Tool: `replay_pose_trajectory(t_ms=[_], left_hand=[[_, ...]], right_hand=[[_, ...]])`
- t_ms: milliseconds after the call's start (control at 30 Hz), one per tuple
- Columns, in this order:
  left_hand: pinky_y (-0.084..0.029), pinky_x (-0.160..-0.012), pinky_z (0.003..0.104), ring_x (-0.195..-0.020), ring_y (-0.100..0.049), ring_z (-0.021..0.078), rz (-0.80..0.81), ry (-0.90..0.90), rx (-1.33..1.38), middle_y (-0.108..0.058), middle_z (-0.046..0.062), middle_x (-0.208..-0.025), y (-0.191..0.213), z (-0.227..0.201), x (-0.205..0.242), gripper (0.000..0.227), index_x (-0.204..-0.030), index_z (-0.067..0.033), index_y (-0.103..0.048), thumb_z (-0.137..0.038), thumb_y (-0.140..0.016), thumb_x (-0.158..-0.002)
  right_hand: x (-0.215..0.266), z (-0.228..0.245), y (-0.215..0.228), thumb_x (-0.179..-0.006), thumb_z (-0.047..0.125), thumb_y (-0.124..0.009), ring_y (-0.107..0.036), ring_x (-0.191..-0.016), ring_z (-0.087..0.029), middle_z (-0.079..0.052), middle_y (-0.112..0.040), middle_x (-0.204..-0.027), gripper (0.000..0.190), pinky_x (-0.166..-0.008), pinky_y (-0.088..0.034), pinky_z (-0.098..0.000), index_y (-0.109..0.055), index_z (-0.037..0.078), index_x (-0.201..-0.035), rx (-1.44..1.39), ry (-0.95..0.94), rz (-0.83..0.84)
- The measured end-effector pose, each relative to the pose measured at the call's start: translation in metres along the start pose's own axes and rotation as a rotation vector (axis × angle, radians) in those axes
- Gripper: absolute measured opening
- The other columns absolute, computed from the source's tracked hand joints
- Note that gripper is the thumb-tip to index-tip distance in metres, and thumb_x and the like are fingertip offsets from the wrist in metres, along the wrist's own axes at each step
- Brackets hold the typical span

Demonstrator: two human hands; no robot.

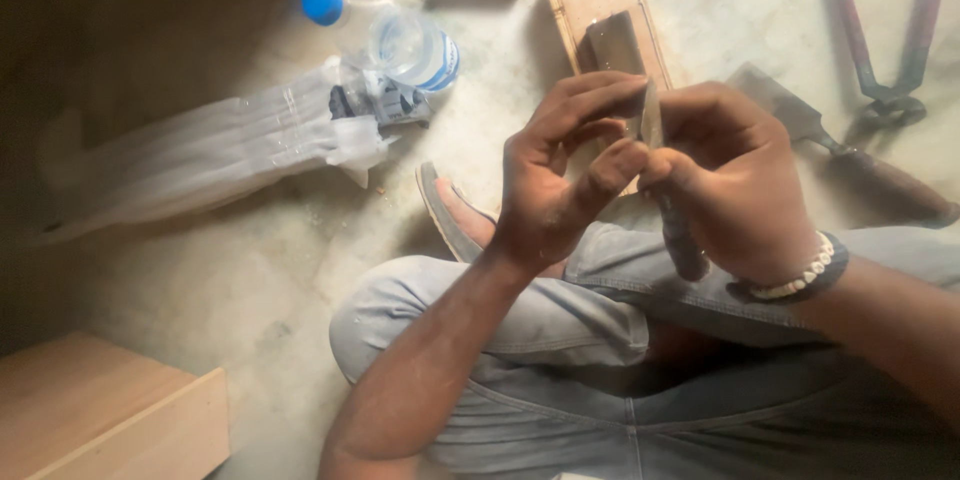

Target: The person sits on the floor and sharpens a chisel on a sharpening stone mounted on a wooden block. They repeatedly rub the blade against the stone, periodically inspecting the edge and applying water from a bottle to the stone to lubricate the surface.

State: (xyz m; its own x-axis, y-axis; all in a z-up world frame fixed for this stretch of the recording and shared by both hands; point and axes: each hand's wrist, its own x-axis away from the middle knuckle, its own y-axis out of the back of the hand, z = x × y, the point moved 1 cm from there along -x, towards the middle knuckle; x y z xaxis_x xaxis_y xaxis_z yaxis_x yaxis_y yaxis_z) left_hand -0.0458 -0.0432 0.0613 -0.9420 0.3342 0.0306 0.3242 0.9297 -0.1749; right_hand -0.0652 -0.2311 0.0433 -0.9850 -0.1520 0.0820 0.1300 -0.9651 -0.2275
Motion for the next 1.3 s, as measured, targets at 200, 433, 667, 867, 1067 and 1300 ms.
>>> replay_pose_trajectory(t_ms=[200,433,667,867,1067,1300], left_hand=[[-0.053,-0.106,0.028,-0.120,-0.060,0.0138,-0.044,-0.087,-0.134,-0.059,0.008,-0.134,-0.005,-0.010,0.002,0.050,-0.133,-0.0040,-0.066,-0.042,-0.076,-0.103],[-0.054,-0.106,0.027,-0.119,-0.062,0.0146,-0.074,-0.147,-0.287,-0.060,0.008,-0.131,-0.009,-0.022,0.009,0.049,-0.130,-0.0064,-0.067,-0.045,-0.078,-0.101],[-0.053,-0.109,0.028,-0.123,-0.061,0.0140,-0.028,-0.177,-0.291,-0.059,0.006,-0.132,-0.007,-0.027,0.014,0.047,-0.133,-0.0085,-0.066,-0.041,-0.077,-0.102],[-0.053,-0.110,0.028,-0.124,-0.060,0.0138,-0.007,-0.208,-0.291,-0.059,0.005,-0.133,-0.007,-0.026,0.014,0.044,-0.133,-0.0089,-0.066,-0.039,-0.075,-0.102],[-0.051,-0.114,0.029,-0.128,-0.058,0.0148,0.012,-0.222,-0.304,-0.059,0.007,-0.135,-0.008,-0.027,0.015,0.038,-0.133,-0.0068,-0.067,-0.030,-0.068,-0.103],[-0.052,-0.111,0.031,-0.126,-0.059,0.0174,-0.038,-0.172,-0.297,-0.057,0.009,-0.138,-0.015,-0.035,0.009,0.039,-0.133,-0.0048,-0.067,-0.021,-0.062,-0.098]], right_hand=[[-0.001,0.001,-0.003,-0.094,0.040,-0.077,-0.071,-0.084,-0.009,-0.007,-0.073,-0.103,0.050,-0.072,-0.063,-0.0248,-0.064,0.002,-0.124,-0.174,-0.027,0.100],[0.002,0.004,-0.005,-0.089,0.038,-0.081,-0.067,-0.053,-0.006,-0.011,-0.073,-0.095,0.054,-0.040,-0.056,-0.0194,-0.062,0.000,-0.123,-0.281,-0.103,0.095],[0.009,-0.001,-0.003,-0.092,0.036,-0.081,-0.068,-0.069,-0.006,-0.011,-0.072,-0.102,0.054,-0.054,-0.057,-0.0191,-0.062,0.000,-0.127,-0.191,0.042,0.097],[0.014,0.001,-0.005,-0.092,0.031,-0.085,-0.070,-0.093,-0.008,-0.009,-0.070,-0.108,0.052,-0.079,-0.061,-0.0211,-0.061,-0.002,-0.126,-0.147,0.117,0.066],[0.015,0.015,-0.011,-0.089,0.023,-0.086,-0.072,-0.100,-0.010,-0.007,-0.070,-0.108,0.046,-0.089,-0.064,-0.0244,-0.063,-0.001,-0.122,-0.037,0.188,-0.028],[0.018,0.023,-0.015,-0.087,0.021,-0.087,-0.068,-0.089,-0.004,-0.003,-0.067,-0.102,0.049,-0.077,-0.060,-0.0200,-0.063,-0.001,-0.124,0.093,0.158,-0.124]])
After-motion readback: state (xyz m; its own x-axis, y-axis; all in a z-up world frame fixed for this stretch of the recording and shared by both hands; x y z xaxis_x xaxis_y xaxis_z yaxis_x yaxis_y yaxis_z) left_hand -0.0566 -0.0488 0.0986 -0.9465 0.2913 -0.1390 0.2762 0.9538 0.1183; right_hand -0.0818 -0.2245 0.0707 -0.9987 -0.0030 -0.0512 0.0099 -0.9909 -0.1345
